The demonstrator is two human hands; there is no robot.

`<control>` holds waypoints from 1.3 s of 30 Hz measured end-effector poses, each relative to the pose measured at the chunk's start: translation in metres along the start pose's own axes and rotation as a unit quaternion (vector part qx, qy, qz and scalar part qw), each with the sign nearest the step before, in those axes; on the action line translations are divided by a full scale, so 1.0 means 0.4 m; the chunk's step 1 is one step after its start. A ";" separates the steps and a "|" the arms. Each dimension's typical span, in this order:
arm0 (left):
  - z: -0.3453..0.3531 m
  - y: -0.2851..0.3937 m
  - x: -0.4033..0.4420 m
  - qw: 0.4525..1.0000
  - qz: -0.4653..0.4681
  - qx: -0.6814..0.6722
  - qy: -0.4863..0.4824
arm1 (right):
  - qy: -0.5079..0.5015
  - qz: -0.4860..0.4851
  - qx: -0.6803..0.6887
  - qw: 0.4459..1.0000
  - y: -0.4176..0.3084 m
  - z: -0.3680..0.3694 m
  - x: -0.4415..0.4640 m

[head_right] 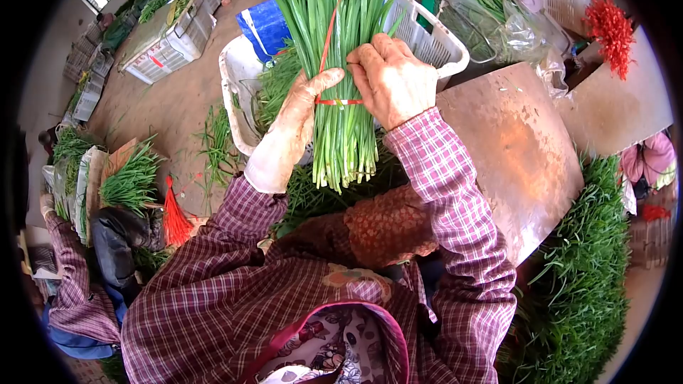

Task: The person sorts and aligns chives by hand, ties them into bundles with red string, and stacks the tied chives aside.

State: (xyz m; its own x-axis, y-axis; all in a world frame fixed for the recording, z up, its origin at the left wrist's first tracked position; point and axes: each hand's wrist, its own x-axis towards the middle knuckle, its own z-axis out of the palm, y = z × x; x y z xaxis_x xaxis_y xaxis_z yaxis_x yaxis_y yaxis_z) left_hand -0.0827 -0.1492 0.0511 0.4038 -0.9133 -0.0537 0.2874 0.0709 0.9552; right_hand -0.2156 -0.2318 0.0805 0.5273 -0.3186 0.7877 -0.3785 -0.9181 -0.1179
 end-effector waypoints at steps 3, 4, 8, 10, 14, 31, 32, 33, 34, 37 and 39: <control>-0.004 -0.013 0.008 1.000 0.019 -0.006 -0.001 | -0.034 0.022 -0.007 0.999 -0.003 -0.003 0.001; -0.005 -0.015 0.007 1.000 0.024 -0.010 -0.004 | -0.066 0.062 0.050 0.995 -0.006 -0.002 0.003; -0.022 -0.037 0.032 0.999 0.023 -0.044 -0.016 | -0.141 0.217 0.339 0.905 0.017 0.015 0.005; -0.024 -0.041 0.043 0.999 0.007 -0.035 0.003 | -0.211 0.354 0.540 0.734 0.033 -0.010 0.022; -0.034 -0.035 0.055 0.999 0.003 -0.034 0.020 | -0.165 0.295 0.550 0.764 0.023 -0.056 0.031; -0.080 0.069 0.055 0.977 0.087 -0.169 0.094 | -0.170 0.141 0.056 0.974 0.015 -0.070 -0.121; -0.082 0.078 0.055 0.972 0.083 -0.189 0.115 | -0.138 0.096 0.017 0.986 0.015 -0.077 -0.136; -0.081 0.087 0.057 0.965 0.079 -0.210 0.136 | -0.135 0.098 0.016 0.986 0.014 -0.075 -0.144; -0.100 0.089 0.062 0.965 0.079 -0.209 0.135 | -0.113 0.105 0.072 0.985 0.002 -0.074 -0.139; -0.129 0.094 0.066 0.952 0.061 -0.298 -0.013 | -0.082 0.086 0.132 0.984 -0.060 -0.077 -0.101; -0.096 0.088 0.065 0.961 0.096 -0.227 0.122 | -0.058 0.009 0.096 0.994 -0.083 -0.056 -0.082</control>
State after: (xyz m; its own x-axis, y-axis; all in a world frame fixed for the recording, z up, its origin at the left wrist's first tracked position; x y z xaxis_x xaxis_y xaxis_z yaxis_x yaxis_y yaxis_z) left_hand -0.0289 -0.1551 0.0720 0.6630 -0.7486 -0.0084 0.5141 0.4471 0.7320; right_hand -0.2372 -0.1855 0.0723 0.6098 -0.3493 0.7114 -0.2421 -0.9368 -0.2525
